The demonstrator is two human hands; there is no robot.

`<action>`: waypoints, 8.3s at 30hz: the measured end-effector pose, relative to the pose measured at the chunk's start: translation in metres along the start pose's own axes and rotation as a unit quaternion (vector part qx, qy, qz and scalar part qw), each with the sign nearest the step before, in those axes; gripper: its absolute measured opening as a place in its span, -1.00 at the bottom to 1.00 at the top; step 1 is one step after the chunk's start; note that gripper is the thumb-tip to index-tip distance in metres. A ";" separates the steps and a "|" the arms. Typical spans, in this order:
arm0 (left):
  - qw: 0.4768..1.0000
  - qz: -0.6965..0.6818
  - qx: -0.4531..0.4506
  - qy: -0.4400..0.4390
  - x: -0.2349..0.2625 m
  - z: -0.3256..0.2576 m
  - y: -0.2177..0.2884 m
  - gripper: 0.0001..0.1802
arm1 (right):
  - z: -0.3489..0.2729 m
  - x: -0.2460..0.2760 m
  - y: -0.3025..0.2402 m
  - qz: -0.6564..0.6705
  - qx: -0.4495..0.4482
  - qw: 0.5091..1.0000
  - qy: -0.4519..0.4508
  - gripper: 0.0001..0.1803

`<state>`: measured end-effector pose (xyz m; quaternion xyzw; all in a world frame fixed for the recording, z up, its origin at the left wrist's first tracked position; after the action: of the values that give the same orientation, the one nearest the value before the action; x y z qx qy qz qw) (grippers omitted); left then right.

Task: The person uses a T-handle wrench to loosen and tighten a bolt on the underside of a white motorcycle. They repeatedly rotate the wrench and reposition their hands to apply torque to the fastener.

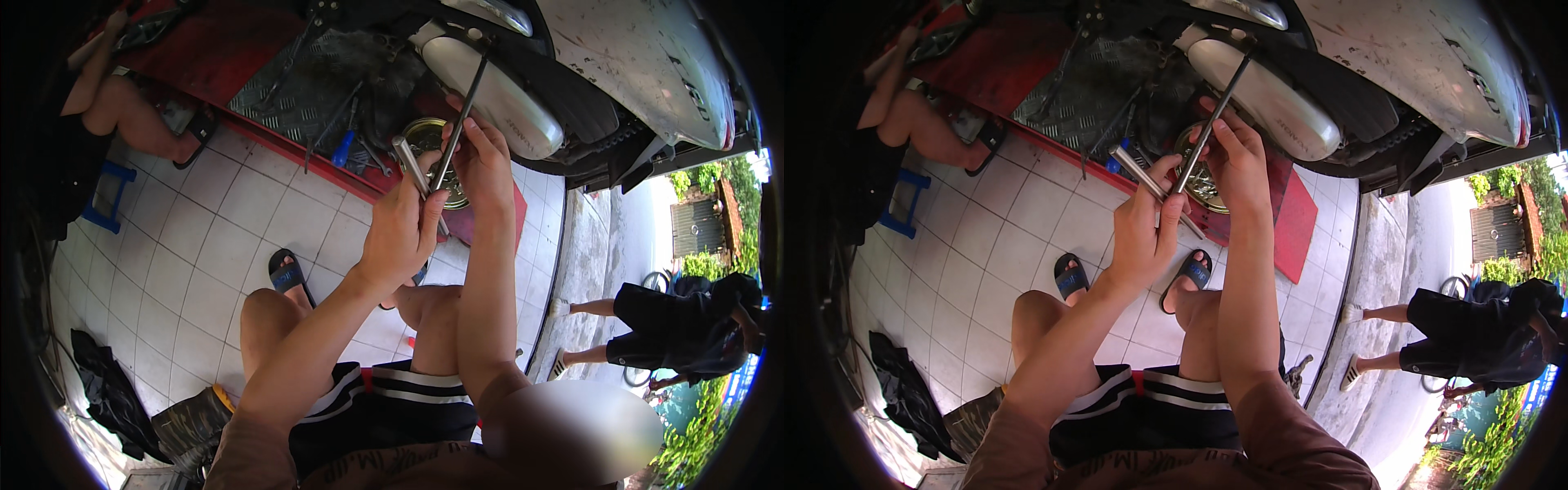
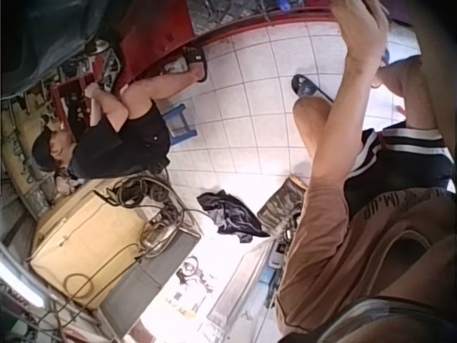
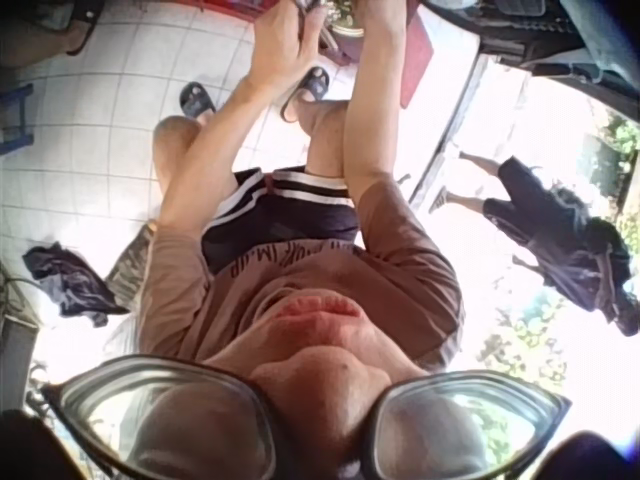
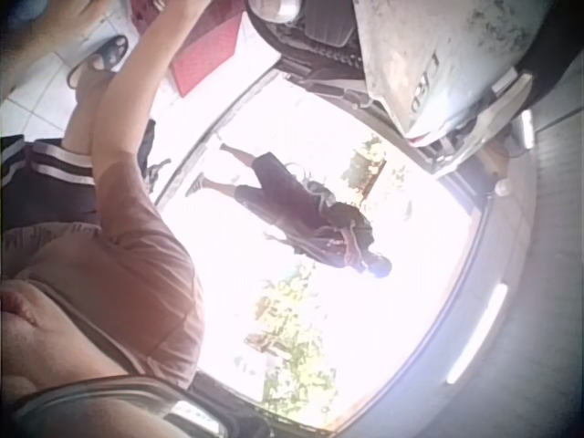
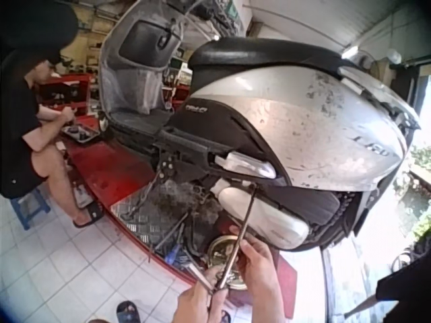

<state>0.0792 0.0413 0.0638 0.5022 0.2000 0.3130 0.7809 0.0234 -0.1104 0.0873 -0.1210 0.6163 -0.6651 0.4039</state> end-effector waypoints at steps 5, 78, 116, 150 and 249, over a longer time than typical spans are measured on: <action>0.993 -0.071 0.076 -0.064 0.002 0.003 0.003 -0.58 | 0.006 0.009 0.001 -0.003 0.012 1.000 -0.002 -0.54; 0.961 -0.066 0.267 -0.036 0.019 -0.014 0.056 -0.27 | -0.007 -0.022 0.028 0.249 0.025 0.950 -0.185 -0.67; 0.912 -0.155 0.362 -0.115 -0.013 -0.045 0.047 -0.36 | -0.003 -0.021 0.021 0.270 0.037 0.950 -0.150 -0.73; 0.982 0.174 0.032 -0.065 0.003 -0.025 0.012 -0.73 | -0.004 -0.010 0.026 0.282 0.001 0.956 -0.076 -0.79; 0.984 0.155 0.080 0.032 0.003 -0.024 0.039 -0.46 | -0.007 0.002 0.015 0.260 0.012 0.947 -0.186 -0.67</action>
<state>0.0554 0.0707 0.0892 0.5776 0.1690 0.4294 0.6733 0.0232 -0.1053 0.0713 -0.0731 0.5325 -0.5100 0.6716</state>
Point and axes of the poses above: each hand's wrist, its own z-axis towards the middle knuckle, its own x-axis out of the back of the hand, y = z × x, the point moved 2 cm from there along z, towards the middle knuckle, and after that the axes turned 7 degrees about x, right-handed, at the moved point
